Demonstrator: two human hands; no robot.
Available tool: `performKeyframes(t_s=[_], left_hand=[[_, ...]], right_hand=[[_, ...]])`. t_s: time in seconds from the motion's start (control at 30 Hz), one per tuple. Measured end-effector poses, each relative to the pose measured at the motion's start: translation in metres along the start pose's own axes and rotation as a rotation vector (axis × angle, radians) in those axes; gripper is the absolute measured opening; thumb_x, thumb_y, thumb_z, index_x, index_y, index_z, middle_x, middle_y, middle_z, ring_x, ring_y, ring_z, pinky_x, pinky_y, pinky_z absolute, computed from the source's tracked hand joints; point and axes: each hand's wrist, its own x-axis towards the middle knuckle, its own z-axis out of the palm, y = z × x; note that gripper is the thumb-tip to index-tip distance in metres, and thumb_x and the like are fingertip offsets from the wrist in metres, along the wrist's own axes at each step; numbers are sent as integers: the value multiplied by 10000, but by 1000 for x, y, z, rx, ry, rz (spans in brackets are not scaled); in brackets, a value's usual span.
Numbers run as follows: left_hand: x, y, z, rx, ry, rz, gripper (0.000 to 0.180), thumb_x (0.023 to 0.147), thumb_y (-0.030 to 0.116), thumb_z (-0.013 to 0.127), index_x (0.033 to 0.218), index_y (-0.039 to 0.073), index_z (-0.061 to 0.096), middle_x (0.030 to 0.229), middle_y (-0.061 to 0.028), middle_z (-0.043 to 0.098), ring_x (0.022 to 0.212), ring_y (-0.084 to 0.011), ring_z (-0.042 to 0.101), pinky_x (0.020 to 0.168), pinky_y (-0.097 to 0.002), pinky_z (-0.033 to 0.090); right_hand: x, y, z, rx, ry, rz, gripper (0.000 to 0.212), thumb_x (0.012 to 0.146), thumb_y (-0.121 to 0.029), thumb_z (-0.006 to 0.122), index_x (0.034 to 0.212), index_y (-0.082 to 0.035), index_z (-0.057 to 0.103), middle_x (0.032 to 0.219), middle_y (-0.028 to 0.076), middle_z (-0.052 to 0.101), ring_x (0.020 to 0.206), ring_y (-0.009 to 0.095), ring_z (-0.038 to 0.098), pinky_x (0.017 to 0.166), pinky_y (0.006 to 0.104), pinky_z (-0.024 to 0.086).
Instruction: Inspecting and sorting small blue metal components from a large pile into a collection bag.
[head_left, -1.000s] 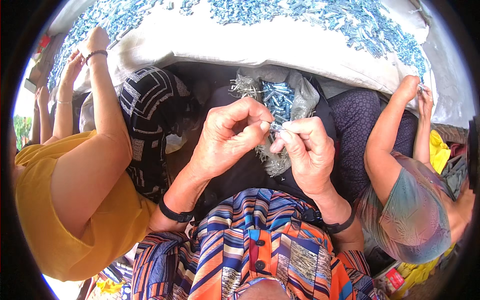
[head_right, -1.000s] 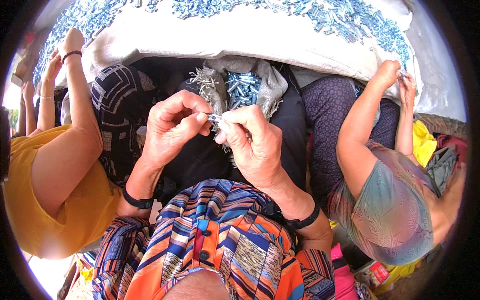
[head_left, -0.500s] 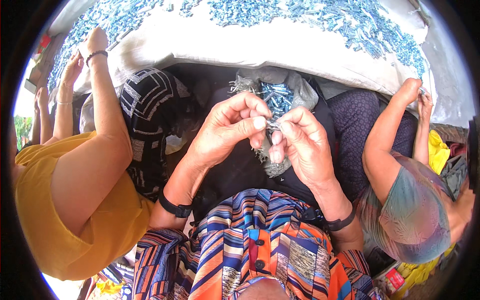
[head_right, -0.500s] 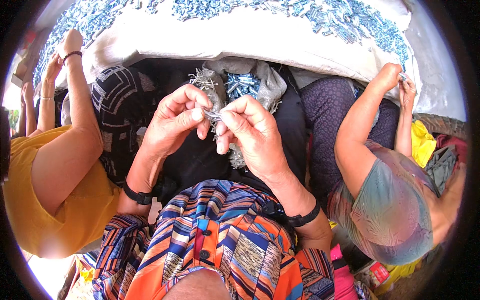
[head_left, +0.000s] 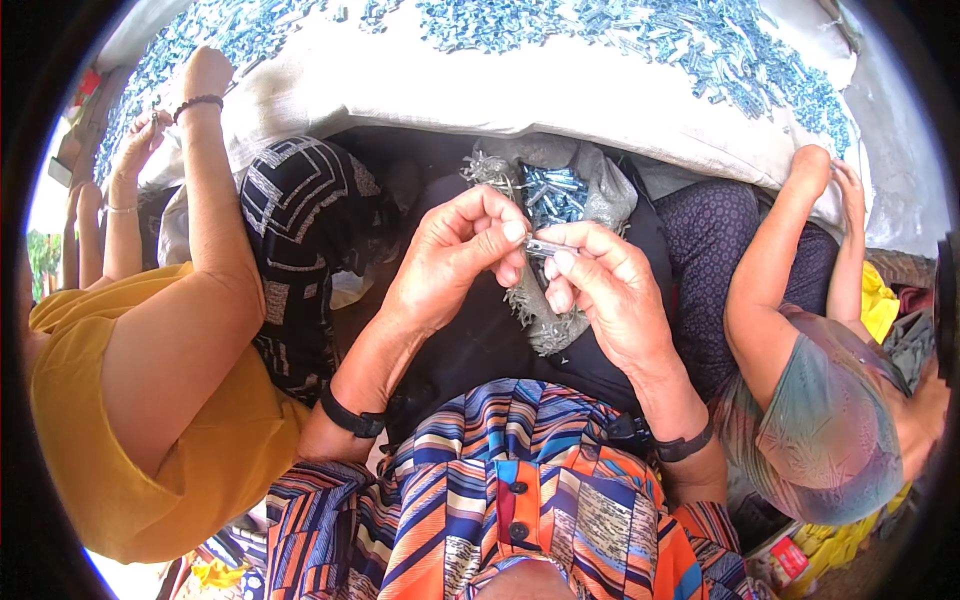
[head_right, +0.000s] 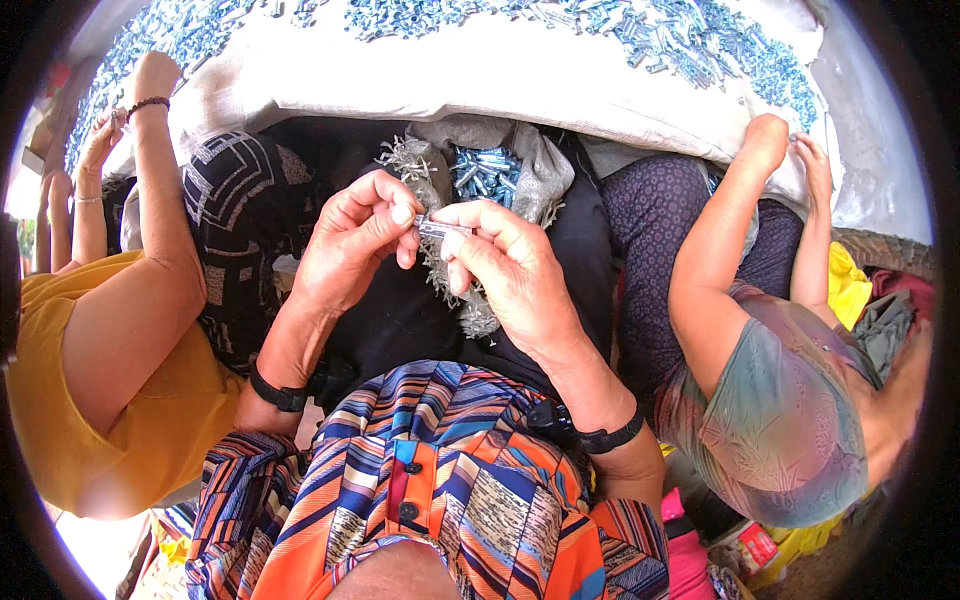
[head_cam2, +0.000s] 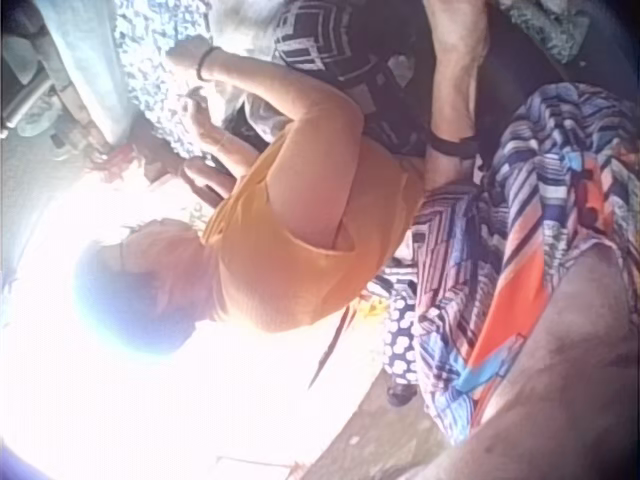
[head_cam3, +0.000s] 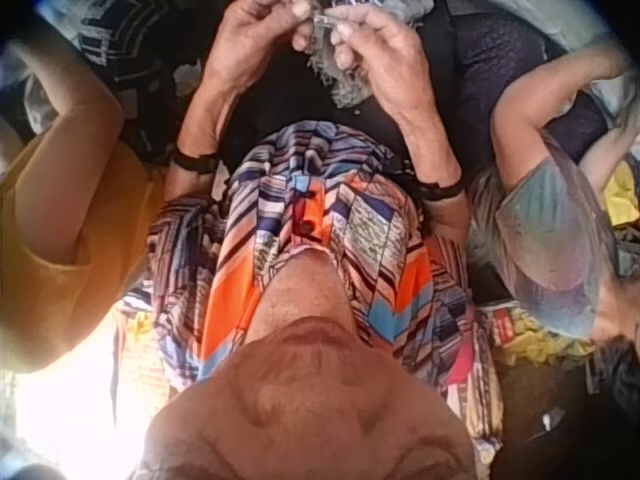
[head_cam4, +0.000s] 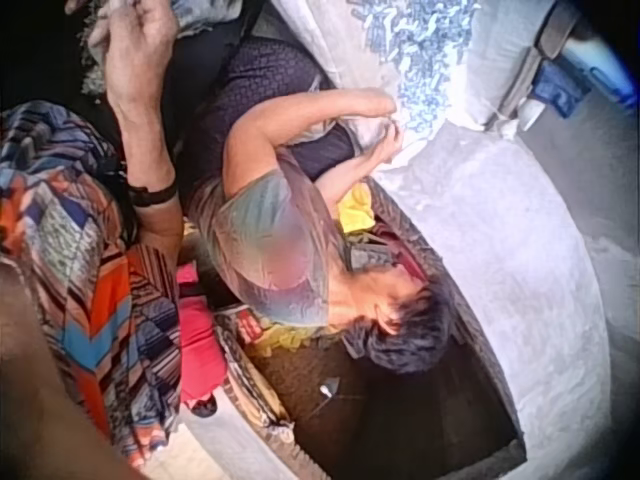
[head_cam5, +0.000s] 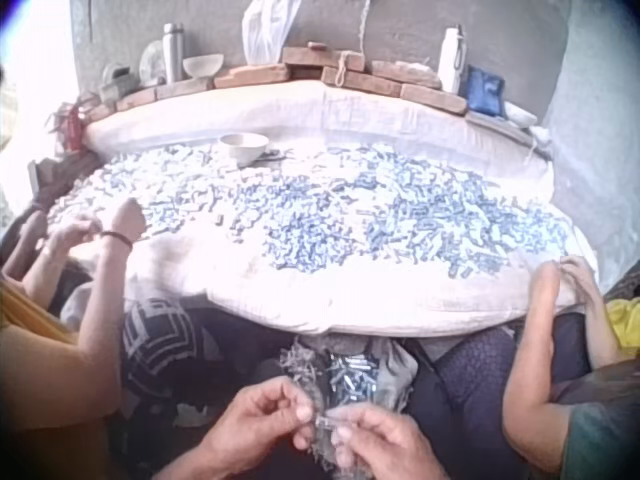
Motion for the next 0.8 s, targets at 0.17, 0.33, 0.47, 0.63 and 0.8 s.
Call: performKeyframes(t_s=[0.17, 0.33, 0.47, 0.63, 0.8], left_hand=[[0, -2, 0, -115, 19, -14, 101, 899, 148, 587, 907, 49, 575, 706, -18, 588, 597, -79, 547, 564, -210, 453], [-1, -4, -2, -115, 7, -7, 93, 897, 141, 586, 913, 49, 573, 707, -19, 589, 599, -80, 550, 565, -207, 452], [2, -1, 0, -89, 7, -1, 90, 893, 135, 585, 895, 45, 575, 707, -18, 588, 599, -76, 547, 562, -206, 447], [9, 10, 6, 35, 20, 9, 102, 884, 143, 585, 878, 43, 568, 698, -18, 579, 594, -79, 534, 569, -222, 445], [13, 1, 8, 30, 61, -1, 94, 900, 136, 566, 888, 43, 564, 710, -14, 564, 598, -93, 544, 551, -226, 443]], right_hand=[[0, 2, 1, -10, -5, -25, 154, 937, -85, 487, 1048, 9, 536, 786, 44, 572, 641, 96, 557, 605, 207, 457], [2, 6, 0, 91, -43, -69, 121, 947, -99, 471, 1022, -9, 501, 824, 74, 584, 676, 131, 584, 637, 239, 485], [6, 8, -3, 227, -95, -29, 124, 948, -109, 473, 1018, -12, 506, 832, 79, 581, 691, 136, 583, 638, 252, 491], [10, 2, -4, 316, -70, 9, 123, 943, -122, 487, 1007, -20, 515, 808, 63, 569, 675, 136, 570, 627, 257, 488], [19, 13, -9, 155, 46, -52, 118, 935, -120, 510, 960, -18, 562, 786, 35, 560, 644, 100, 551, 602, 234, 469]])
